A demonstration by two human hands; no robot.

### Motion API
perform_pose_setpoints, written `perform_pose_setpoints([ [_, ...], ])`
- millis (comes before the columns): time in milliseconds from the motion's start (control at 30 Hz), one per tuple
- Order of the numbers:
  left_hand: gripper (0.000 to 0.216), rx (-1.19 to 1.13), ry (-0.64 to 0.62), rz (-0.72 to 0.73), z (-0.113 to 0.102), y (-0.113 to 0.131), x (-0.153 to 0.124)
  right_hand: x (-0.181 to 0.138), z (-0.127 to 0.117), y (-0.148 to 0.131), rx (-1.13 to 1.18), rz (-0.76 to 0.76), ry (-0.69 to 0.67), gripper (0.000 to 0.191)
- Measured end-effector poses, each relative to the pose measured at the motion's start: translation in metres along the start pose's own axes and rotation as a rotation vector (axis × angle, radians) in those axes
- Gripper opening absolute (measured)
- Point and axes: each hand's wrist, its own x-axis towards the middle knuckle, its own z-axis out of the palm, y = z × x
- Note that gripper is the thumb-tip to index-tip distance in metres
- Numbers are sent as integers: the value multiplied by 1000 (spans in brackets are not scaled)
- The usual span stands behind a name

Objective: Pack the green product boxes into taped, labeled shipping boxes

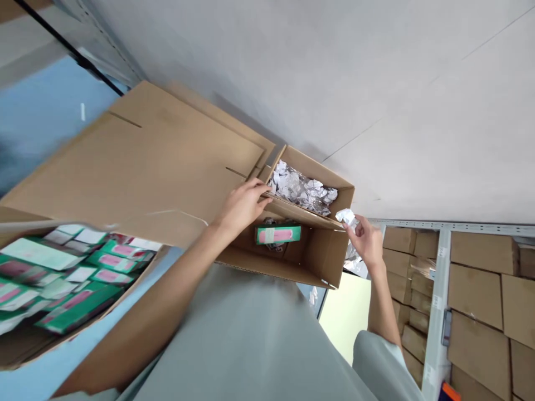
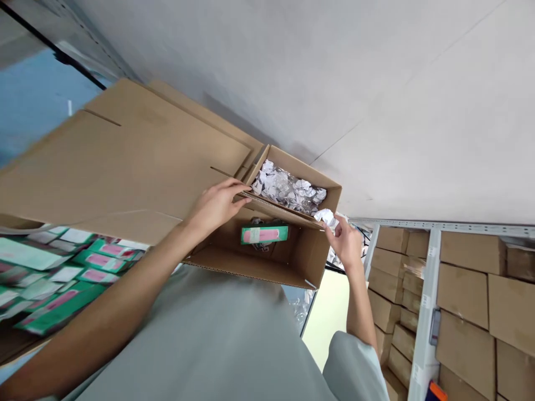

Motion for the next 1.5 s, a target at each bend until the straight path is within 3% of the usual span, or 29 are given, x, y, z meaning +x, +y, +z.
perform_pose_setpoints([
  [100,33,6,-8,7,0,1,1,-49,3,-22,146,-10,-31,59],
  [200,34,21,-10,1,-1,2,0,-69,18,-47,134,4,-114,51],
  [333,35,36,-24,-13,-2,2,-3,-63,36,-73,-2,-16,-256,42],
  [533,34,34,-19,-9,-3,0,-7,-37,58,-90,-150,-152,-457,43],
  [633,35,28,-20,-9,-3,-1,-9,-33,54,-93,-143,-212,-475,44],
  [700,35,22,-10,-7,-3,-3,-10,-28,41,-89,-97,-239,-413,41],
  [800,34,17,4,-16,0,-4,-12,-3,17,-73,-60,-221,-264,42],
  [900,34,13,13,-44,1,-3,-11,54,13,-51,-138,-179,-204,43],
  [1000,33,4,17,-54,1,-2,-10,125,40,-40,-345,-176,-324,42],
  [1133,32,-6,14,-50,-1,-1,-11,194,94,-52,-460,-270,-503,47],
  [1300,32,-40,21,-44,-1,-4,-12,226,133,-73,-517,-344,-590,49],
  [1500,31,-61,39,-32,2,-6,-16,232,135,-80,-558,-356,-577,40],
])
